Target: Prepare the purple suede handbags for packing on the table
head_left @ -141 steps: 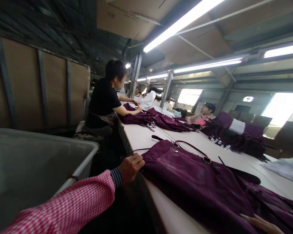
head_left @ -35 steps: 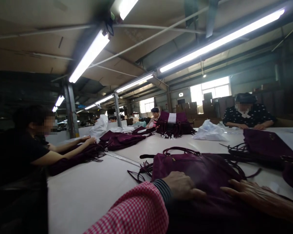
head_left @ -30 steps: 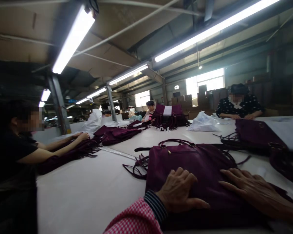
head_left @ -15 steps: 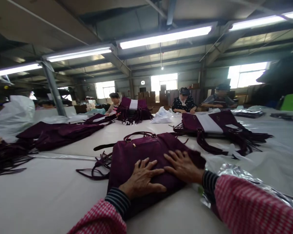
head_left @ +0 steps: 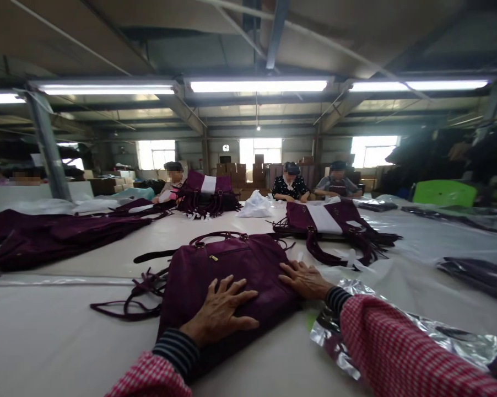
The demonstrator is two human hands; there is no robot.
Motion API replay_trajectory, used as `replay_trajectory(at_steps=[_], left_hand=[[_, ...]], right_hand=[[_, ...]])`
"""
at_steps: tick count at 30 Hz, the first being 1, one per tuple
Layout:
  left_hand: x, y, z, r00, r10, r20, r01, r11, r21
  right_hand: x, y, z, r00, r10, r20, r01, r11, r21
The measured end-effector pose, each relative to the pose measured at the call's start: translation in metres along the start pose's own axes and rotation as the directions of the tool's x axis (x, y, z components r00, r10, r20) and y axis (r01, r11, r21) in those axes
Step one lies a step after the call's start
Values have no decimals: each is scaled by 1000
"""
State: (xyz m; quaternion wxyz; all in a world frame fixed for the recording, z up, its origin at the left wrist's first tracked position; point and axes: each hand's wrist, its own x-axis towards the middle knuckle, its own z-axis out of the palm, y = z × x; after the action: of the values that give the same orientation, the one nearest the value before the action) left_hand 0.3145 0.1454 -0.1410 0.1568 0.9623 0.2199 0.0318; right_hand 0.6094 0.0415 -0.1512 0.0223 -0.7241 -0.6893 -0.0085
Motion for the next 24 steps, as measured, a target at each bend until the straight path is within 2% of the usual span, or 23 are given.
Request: replay_trajectory(at_steps=[3,5,7,10,13,16,18,21,24], left_hand=[[1,1,0,999,-25,23,25,1000,19],[2,1,1,999,-40,27,39,999,38],[3,-1,2,999,-42,27,40,998,52],[5,-4,4,999,-32,20,30,997,68],[8,-6,6,1000,-25,7,25,997,69],[9,-7,6,1000,-23,-4,23,998,51],[9,-6,6,1000,-18,-11,18,999,38],[6,-4,4,999,-17,-26,18,999,34],[5,-2,4,999,-28,-18,28,999,39]], right_hand=[[-2,3,1,994,45,102,-56,994,99],[-1,3,-12,991,102,88,-114,983,147],[-8,7,-36,988,143,64,-154,968,200],[-49,18,-74,986,158,46,-164,956,245],[-119,27,-94,974,195,111,-216,951,221],[-185,30,-89,943,287,167,-307,946,106],[-214,30,-76,916,353,189,-372,925,78],[-232,31,-55,880,421,219,-457,877,150],[-233,26,-41,882,440,170,-466,866,181]])
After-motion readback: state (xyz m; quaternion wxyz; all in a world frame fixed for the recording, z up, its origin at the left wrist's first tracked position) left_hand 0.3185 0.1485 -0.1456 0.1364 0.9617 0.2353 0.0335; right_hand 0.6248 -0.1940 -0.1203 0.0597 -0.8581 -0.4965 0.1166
